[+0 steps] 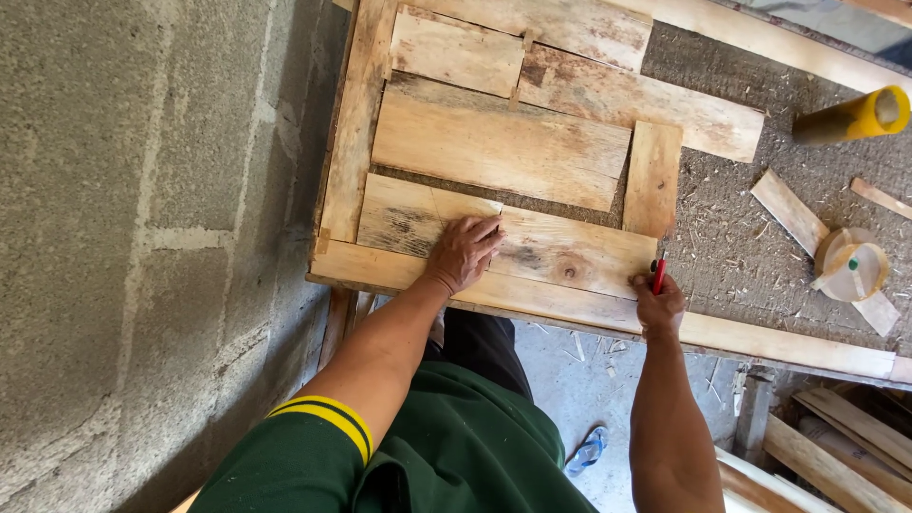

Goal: Arranging, marking, and trimming wood pieces on a workbench to assemble a paneled surface.

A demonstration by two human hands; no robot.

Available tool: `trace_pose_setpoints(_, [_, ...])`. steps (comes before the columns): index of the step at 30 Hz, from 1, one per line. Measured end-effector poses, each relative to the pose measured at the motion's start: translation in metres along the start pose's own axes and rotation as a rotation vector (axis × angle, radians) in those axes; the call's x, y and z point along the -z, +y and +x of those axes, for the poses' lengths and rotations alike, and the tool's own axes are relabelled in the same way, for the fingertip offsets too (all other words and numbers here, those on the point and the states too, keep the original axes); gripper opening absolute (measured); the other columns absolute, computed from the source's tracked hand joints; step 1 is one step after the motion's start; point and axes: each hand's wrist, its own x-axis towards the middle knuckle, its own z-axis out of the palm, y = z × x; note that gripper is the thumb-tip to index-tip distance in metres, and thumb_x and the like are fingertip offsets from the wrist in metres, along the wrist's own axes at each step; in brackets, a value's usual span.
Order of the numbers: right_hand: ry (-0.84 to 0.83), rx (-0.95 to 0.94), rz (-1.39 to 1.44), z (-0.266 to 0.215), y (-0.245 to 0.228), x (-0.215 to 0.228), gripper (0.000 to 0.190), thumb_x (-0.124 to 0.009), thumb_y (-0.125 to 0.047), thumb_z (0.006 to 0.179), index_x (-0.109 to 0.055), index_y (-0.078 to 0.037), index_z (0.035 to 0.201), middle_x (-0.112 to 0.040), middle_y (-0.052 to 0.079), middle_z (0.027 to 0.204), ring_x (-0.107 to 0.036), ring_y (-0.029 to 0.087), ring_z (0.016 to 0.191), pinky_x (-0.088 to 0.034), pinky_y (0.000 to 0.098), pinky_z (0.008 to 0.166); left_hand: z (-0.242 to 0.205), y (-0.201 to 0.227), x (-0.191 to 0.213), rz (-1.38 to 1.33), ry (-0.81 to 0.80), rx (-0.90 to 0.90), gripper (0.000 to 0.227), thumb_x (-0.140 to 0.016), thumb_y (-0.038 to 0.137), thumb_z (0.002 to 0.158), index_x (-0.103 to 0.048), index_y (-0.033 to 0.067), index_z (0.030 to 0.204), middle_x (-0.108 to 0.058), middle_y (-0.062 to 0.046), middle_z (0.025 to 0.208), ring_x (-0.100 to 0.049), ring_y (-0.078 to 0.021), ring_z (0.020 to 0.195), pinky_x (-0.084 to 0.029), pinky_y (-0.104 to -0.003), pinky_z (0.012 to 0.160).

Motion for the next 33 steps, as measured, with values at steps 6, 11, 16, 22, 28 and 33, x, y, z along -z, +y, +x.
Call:
trace_pose_setpoints(6, [-0.009,-0.008,-0.006,-0.002,-0.003,0.002,0.008,-0.076,-0.009,0.095,-0.071,-0.004,0.099,-0.075,0.004,0.094,-0.068,0.012,0.083,-0.056,0.0269,0.080,0.001,0.000,0.003,-0.020,-0.002,-0.002,0.037,-0.068,0.020,0.092,-0.072,0.0143,0.128,-0.058,-0.001,0.148,-0.053,-0.0244,0.125,-0.043,-0.043,0.108])
trace_pose_setpoints(11, [-0.002,0.001,-0.016,0.004,0.006,0.003,0.009,-0.078,-0.009,0.095,-0.071,-0.005,0.097,-0.072,0.002,0.090,-0.063,0.010,0.079,-0.052,0.0267,0.075,0.003,0.000,0.005,-0.038,-0.004,-0.015,0.038,-0.069,0.019,0.090,-0.072,0.0135,0.128,-0.057,-0.002,0.148,-0.054,-0.0261,0.124,-0.043,-0.045,0.107])
trace_pose_setpoints(16, [0.013,-0.002,-0.060,0.004,0.008,0.004,0.012,-0.080,-0.009,0.096,-0.070,-0.003,0.097,-0.068,0.003,0.087,-0.058,0.011,0.076,-0.050,0.0281,0.071,0.002,0.000,0.003,-0.021,0.008,-0.025,0.038,-0.069,0.018,0.090,-0.071,0.0144,0.128,-0.057,-0.002,0.148,-0.054,-0.0258,0.124,-0.043,-0.045,0.107])
trace_pose_setpoints(22, [-0.018,0.021,0.016,0.008,0.019,0.003,0.010,-0.078,-0.008,0.096,-0.071,-0.003,0.100,-0.072,0.004,0.091,-0.063,0.012,0.079,-0.052,0.0277,0.074,0.001,0.001,0.002,-0.026,-0.004,-0.008,0.041,-0.069,0.017,0.088,-0.072,0.0146,0.129,-0.057,-0.002,0.149,-0.053,-0.0265,0.125,-0.043,-0.045,0.107])
trace_pose_setpoints(28, [-0.003,-0.020,-0.054,0.000,-0.007,0.002,0.009,-0.077,-0.011,0.095,-0.072,-0.006,0.100,-0.075,0.004,0.092,-0.068,0.011,0.081,-0.056,0.0264,0.077,0.002,0.001,0.002,-0.009,-0.016,-0.006,0.038,-0.069,0.018,0.091,-0.071,0.0138,0.129,-0.057,-0.002,0.149,-0.053,-0.0263,0.125,-0.042,-0.045,0.108])
trace_pose_setpoints(33, [-0.050,-0.031,0.106,0.002,-0.001,-0.001,0.009,-0.075,-0.008,0.093,-0.069,-0.004,0.099,-0.075,0.004,0.093,-0.071,0.012,0.084,-0.058,0.0263,0.081,0.001,0.003,0.007,-0.030,-0.022,0.008,0.038,-0.069,0.017,0.091,-0.072,0.0153,0.129,-0.057,-0.001,0.149,-0.054,-0.0256,0.124,-0.043,-0.044,0.108])
